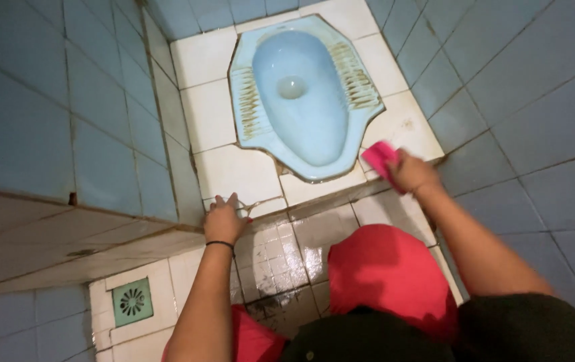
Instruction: The person scrubs the floor tiles and the rim of a squat toilet using a pink brush. The person kneels on the floor and systematically cleans the tiled area around the toilet.
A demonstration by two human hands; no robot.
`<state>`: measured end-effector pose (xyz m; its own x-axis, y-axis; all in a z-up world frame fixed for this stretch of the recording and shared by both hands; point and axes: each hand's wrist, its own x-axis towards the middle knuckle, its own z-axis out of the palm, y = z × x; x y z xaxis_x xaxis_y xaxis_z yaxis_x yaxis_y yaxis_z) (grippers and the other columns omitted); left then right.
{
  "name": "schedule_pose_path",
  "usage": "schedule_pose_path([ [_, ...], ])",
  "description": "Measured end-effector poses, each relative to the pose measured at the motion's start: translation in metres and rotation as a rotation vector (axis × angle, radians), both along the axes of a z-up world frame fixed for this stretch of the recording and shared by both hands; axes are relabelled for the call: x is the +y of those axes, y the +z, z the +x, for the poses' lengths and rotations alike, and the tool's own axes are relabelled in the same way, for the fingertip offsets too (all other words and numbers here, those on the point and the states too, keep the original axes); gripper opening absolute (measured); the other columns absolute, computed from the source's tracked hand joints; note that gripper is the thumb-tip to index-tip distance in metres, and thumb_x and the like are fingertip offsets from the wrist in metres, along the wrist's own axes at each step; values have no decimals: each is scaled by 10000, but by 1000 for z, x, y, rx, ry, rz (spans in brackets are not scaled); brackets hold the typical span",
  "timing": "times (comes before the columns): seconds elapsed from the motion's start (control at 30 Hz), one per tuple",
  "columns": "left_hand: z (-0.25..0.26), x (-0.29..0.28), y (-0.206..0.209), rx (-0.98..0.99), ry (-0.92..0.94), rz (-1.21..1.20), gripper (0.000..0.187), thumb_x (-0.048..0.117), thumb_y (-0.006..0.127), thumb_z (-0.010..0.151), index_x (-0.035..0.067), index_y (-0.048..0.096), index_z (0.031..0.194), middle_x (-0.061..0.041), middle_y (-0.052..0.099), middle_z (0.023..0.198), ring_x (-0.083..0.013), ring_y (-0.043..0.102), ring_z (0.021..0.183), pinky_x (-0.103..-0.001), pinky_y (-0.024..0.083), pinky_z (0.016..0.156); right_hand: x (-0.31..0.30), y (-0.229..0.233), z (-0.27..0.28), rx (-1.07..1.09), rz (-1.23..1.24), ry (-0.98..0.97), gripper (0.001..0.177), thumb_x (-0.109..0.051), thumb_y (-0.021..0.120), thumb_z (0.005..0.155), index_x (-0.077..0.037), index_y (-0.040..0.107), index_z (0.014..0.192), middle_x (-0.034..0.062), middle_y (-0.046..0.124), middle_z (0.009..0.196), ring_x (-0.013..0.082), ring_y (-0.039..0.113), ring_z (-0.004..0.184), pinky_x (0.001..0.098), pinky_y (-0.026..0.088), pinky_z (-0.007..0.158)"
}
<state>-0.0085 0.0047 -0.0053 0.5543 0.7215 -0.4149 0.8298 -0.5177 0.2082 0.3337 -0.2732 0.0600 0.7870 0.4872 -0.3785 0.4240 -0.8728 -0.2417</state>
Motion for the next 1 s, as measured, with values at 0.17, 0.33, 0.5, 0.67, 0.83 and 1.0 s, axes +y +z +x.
schedule_pose_path([
  [0.17,2,1,-4,-23,-15,27,783,419,797,825,203,515,1522,-188,515,1469,-375,545,1325,-543,541,1002,-43,-98,153,-217,92,-221,491,-505,509,1039,-118,616,1322,252,732,1107,415,697,1081,559,551,879],
  [0.33,2,-4,9,-25,-14,33,750,392,798,829,196,537,1505,-175,550,1424,-361,571,1294,-519,554,981,14,-10,32,-66,41,-85,510,-447,467,1049,-44,610,1326,311,703,1202,472,650,1181,580,508,991],
  [0.5,2,-3,10,-32,-27,48,740,395,791,835,203,538,1504,-153,559,1391,-349,574,1280,-511,560,972,2,-19,80,-60,-15,-86,554,-492,398,1054,-77,572,1376,296,698,1261,456,623,1243,568,476,1038],
  [0.67,-1,-3,14,-44,-14,41,745,421,794,825,197,551,1493,-149,562,1375,-351,587,1258,-522,570,958,12,-66,119,-85,144,-137,530,-439,469,1058,-9,630,1322,334,680,1245,492,600,1235,600,457,1046],
  [0.83,1,-2,11,-18,-37,53,763,414,806,818,199,540,1501,-145,563,1368,-343,587,1265,-505,559,979,29,29,14,66,-32,35,527,-460,456,1033,-68,571,1364,324,677,1285,486,605,1263,568,482,1064],
  [1.0,1,-4,10,-16,-35,60,745,406,802,823,191,551,1491,-153,571,1359,-346,586,1266,-499,558,973,22,-5,84,-110,6,-85,502,-449,490,1063,-46,585,1347,347,691,1220,485,635,1204,586,498,998],
])
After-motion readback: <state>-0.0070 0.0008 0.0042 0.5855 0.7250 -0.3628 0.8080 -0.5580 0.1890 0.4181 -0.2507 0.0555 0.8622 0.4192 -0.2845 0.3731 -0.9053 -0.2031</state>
